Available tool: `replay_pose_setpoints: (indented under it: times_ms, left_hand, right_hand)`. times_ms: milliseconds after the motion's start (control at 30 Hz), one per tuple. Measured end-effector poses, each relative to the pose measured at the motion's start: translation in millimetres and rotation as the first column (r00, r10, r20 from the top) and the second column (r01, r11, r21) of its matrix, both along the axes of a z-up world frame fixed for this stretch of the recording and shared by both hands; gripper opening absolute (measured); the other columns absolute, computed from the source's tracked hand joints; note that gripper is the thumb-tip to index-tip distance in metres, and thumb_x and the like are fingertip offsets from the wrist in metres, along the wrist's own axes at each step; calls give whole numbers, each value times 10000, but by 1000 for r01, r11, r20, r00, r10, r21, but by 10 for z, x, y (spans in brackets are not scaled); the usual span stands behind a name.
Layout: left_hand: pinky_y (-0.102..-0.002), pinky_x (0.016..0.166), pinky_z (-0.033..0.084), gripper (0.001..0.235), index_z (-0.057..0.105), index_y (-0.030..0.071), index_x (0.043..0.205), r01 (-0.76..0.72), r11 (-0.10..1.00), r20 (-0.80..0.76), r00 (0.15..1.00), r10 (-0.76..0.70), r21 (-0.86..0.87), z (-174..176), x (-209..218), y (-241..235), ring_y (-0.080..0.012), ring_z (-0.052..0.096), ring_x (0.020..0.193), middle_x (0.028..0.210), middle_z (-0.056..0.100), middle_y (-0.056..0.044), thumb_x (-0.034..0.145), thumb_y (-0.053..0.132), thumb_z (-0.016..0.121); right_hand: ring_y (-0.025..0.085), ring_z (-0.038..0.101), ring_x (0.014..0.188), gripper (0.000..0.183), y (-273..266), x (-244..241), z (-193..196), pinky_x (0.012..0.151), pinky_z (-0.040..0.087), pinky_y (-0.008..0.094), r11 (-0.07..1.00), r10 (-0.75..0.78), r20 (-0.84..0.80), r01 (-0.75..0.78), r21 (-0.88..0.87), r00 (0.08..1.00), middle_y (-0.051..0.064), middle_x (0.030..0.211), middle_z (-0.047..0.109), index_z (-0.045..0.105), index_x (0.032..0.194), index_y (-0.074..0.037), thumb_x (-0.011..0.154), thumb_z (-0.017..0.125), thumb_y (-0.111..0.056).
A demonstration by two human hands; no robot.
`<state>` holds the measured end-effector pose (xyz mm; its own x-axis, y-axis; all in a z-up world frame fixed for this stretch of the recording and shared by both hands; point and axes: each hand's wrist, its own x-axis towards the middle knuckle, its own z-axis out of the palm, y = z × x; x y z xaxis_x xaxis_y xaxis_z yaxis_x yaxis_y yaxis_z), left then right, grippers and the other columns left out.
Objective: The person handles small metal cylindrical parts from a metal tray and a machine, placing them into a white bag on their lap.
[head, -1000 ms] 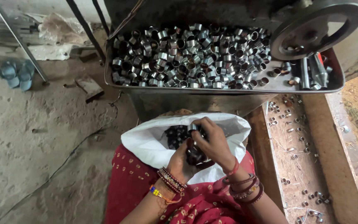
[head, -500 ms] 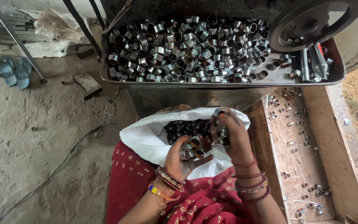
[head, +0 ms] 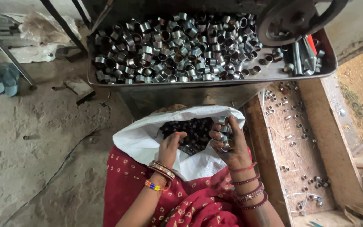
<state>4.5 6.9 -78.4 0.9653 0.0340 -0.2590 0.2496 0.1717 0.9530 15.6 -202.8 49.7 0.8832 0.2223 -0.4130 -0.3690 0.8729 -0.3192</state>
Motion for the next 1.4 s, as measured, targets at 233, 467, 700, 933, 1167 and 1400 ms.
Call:
replay_pose_setpoints:
  times_ms: [233, 467, 700, 933, 1167, 1400]
  left_hand:
    - [-424, 802, 635, 379, 709, 17, 1050, -175, 684, -451, 858, -247, -708, 497, -234, -173, -245, 727, 914, 994, 768, -109, 954, 351, 558]
    - [-421, 764, 626, 274, 678, 45, 986, -211, 741, -474, 866, -161, -637, 486, -292, -253, -226, 698, 862, 872, 710, -77, 962, 307, 603]
    - [-335, 798, 543, 387, 734, 2, 1047, -187, 822, -381, 924, -39, -537, 260, -290, -122, -206, 681, 867, 973, 758, -110, 1001, 355, 583]
    - [-265, 933, 501, 441, 730, 20, 1210, -168, 980, -53, 985, 163, -103, 234, -210, -70, -124, 668, 1063, 1173, 750, -53, 1011, 378, 566]
    - [-364, 784, 570, 406, 679, 87, 1188, -102, 874, -360, 929, -87, -475, 665, -177, -133, -178, 689, 943, 1069, 728, -49, 984, 395, 509]
    - [-405, 798, 605, 287, 645, 37, 1129, -45, 785, -222, 968, -118, -617, 473, -168, -94, -200, 687, 879, 992, 674, -65, 1018, 300, 673]
  right_hand:
    - [214, 642, 797, 327, 153, 21, -265, 577, 560, 292, 997, -12, -86, 18, 71, 996, 90, 938, 654, 605, 1031, -75, 1023, 581, -401]
    - [319, 705, 1082, 298, 303, -37, -364, 872, 613, 473, 994, -13, -170, 32, 106, 985, 132, 1159, 711, 622, 1102, -29, 1034, 530, -304]
    - [393, 641, 1182, 299, 384, 49, -173, 982, 550, 529, 999, -37, -17, 37, 6, 999, 201, 1207, 698, 600, 1069, -43, 1054, 477, -315]
    - [358, 510, 1458, 190, 407, 5, -17, 1161, 411, 429, 258, 479, 485, 411, -874, 731, 146, 1319, 721, 661, 1111, -4, 1012, 572, -138]
    - [281, 662, 1230, 373, 526, -86, -90, 1014, 529, 357, 69, 601, 344, 382, -922, 721, 89, 1299, 693, 645, 1212, -58, 859, 745, -127]
    - [313, 621, 1309, 432, 287, 39, 71, 1046, 510, 388, 53, 752, 390, 540, -840, 532, 115, 1312, 714, 687, 1294, -81, 872, 780, -94]
